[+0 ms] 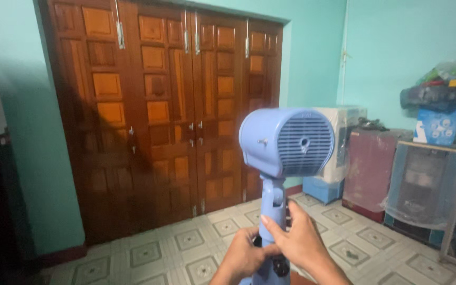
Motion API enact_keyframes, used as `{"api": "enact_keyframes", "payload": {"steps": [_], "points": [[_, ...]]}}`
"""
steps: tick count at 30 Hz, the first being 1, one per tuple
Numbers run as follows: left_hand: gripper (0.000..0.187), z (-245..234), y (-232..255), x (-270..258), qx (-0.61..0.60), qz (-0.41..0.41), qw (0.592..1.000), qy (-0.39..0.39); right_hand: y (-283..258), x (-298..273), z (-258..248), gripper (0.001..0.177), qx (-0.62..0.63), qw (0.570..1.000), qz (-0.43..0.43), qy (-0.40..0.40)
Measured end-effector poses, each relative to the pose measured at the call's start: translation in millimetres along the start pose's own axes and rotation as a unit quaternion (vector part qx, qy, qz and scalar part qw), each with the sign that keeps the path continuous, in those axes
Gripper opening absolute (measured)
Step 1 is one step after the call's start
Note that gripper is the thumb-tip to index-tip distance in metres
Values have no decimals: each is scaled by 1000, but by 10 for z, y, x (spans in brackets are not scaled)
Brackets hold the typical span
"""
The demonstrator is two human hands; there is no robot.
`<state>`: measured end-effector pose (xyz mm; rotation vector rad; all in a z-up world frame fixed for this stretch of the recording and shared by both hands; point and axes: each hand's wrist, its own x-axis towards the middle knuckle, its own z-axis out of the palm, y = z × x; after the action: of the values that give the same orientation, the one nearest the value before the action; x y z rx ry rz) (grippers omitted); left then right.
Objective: The person assembles a light blue pedestal fan by attaching the head to the stand and securing it with a screwdriver. They repeatedly tighten and loosen the neck screw, adjust the head angle, and reattach the head multiple times.
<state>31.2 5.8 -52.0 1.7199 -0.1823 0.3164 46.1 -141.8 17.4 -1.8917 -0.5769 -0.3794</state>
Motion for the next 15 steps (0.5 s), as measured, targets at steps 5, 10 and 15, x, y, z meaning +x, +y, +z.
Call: {"api": "enact_keyframes", "payload": {"steps": [5, 10, 15], "points": [[37, -50, -232, 163, -50, 29, 998, -19, 90, 105, -2, 52, 31, 999, -2, -31], [43, -115, -342, 270, -39, 34, 997, -63, 251, 319, 23, 41, 119, 990, 8, -73], [44, -102, -215, 220, -9, -14, 999, -30, 61, 398, -157, 48, 123, 983, 66, -118]]}}
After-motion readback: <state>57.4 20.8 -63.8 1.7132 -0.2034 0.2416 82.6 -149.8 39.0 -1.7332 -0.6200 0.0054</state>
